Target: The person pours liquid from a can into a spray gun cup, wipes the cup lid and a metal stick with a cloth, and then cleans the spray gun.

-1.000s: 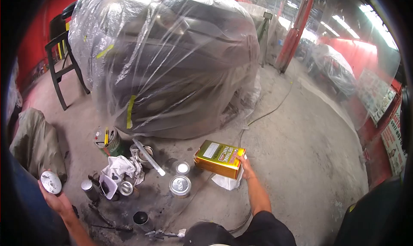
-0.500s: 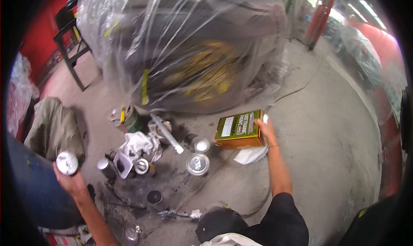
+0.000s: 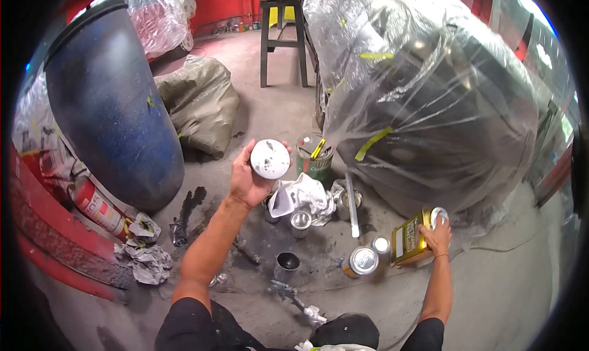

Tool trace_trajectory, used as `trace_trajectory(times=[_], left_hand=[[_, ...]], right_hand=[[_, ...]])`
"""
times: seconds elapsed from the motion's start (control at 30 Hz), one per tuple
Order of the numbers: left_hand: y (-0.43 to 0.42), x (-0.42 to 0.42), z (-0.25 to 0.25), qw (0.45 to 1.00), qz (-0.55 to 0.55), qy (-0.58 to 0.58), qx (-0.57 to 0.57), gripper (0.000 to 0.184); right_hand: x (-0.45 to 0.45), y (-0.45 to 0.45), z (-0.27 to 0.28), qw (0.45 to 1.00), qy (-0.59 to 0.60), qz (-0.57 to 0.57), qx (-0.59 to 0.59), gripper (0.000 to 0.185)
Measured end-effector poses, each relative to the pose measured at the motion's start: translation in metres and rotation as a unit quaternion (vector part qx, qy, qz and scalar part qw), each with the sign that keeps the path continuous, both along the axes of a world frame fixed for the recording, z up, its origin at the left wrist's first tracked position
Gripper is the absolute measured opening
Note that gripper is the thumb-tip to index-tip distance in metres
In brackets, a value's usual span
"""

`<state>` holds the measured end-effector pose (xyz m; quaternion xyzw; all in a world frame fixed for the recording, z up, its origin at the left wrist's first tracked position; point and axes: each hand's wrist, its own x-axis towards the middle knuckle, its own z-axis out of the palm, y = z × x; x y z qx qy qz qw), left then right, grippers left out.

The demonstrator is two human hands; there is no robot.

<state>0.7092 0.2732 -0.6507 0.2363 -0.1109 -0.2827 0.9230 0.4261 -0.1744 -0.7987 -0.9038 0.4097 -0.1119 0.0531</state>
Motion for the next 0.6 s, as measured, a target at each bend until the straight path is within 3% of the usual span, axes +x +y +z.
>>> trace_trajectory(times=[0.07,0.1,0.13,0.17,0.2,0.23,0.27,0.3,0.33,0.47,0.6], left_hand=[[0.011,0.001,0.0,1.0,0.012,-0.008,0.005,0.052],[0.007,0.005,-0.002,1.0,0.007,-0.014,0.022,0.053],[0.005,0.002,0.0,0.996,0.058,-0.004,0.063,0.049],[0.009,0.0,0.001,0.995,0.063,-0.048,0.061,0.045],[0.012,0.009,-0.007,0.992,0.068,-0.078,0.076,0.043],[0.017,0.013,-0.01,0.99,0.084,-0.069,0.091,0.041],[0.016,0.025,-0.019,0.989,0.127,-0.039,0.059,0.04],[0.017,0.03,-0.013,0.985,0.159,0.011,0.067,0.041],[0.025,0.04,-0.019,0.989,0.119,-0.063,0.056,0.041],[0.035,0.046,-0.014,0.983,0.142,-0.115,0.024,0.043],[0.022,0.022,0.007,0.981,0.163,-0.102,0.017,0.046]], right_hand=[[0.002,-0.012,0.007,0.997,-0.027,0.036,0.057,0.09],[0.007,-0.038,-0.024,0.996,-0.065,0.052,0.042,0.088],[0.009,-0.052,-0.052,0.989,-0.131,0.031,-0.055,0.063],[0.004,-0.03,-0.042,0.979,-0.2,-0.005,-0.038,0.046],[0.002,-0.037,-0.05,0.942,-0.315,-0.046,0.104,0.036],[0.001,-0.035,-0.055,0.952,-0.3,-0.065,-0.008,0.034],[0.001,-0.03,-0.045,0.926,-0.362,-0.107,0.007,0.03],[0.002,-0.029,-0.04,0.92,-0.368,-0.071,-0.115,0.025],[0.006,-0.02,-0.024,0.899,-0.407,-0.044,-0.157,0.024],[0.034,0.083,0.11,0.856,-0.5,0.048,-0.121,0.029],[0.061,0.194,0.237,0.77,-0.589,0.191,-0.153,0.037]])
